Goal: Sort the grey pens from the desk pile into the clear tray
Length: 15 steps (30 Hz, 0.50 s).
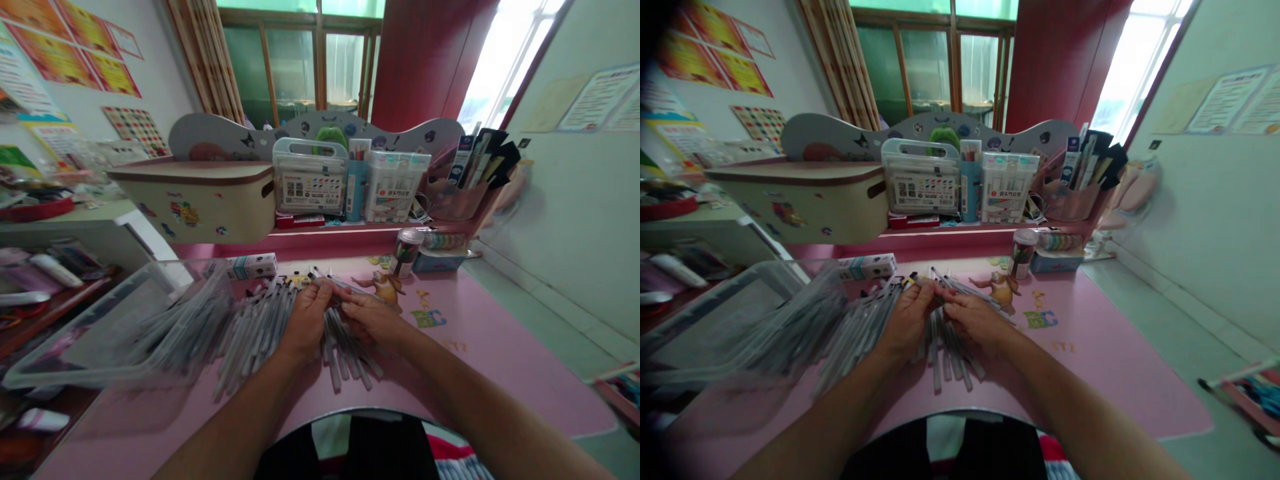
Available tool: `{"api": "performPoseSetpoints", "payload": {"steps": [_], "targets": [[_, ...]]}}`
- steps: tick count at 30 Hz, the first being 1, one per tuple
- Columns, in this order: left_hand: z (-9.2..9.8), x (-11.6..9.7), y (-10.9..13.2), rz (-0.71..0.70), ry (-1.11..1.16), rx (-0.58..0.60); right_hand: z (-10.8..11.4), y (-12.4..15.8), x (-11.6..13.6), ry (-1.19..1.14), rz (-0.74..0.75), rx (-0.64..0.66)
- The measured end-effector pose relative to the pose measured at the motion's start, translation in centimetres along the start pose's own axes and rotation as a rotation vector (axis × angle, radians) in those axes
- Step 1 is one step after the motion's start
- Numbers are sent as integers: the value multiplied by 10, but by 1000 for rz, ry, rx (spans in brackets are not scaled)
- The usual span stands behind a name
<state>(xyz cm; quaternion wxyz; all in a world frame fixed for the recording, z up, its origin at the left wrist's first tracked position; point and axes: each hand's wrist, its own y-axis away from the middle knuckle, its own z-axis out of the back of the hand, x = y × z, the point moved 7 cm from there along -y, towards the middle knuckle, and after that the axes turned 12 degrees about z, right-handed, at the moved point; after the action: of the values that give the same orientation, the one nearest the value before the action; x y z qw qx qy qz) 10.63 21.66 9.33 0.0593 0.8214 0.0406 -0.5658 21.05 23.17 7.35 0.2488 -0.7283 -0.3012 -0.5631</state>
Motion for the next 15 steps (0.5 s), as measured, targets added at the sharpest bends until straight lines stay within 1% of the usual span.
{"api": "performPoseSetpoints", "payload": {"steps": [6,11,13,15], "targets": [[1,-1,1,2,-28,-10,3,-3,-1,23,26,-3],[-1,-4,1,7,-31,14,-1,0,-5,-96,-30,23],[-3,-4,1,5,-12,49,-4,2,-7,-172,-64,73],[-5,-4,1,20,15,88,-8,3,-10,-249,-112,160]]}}
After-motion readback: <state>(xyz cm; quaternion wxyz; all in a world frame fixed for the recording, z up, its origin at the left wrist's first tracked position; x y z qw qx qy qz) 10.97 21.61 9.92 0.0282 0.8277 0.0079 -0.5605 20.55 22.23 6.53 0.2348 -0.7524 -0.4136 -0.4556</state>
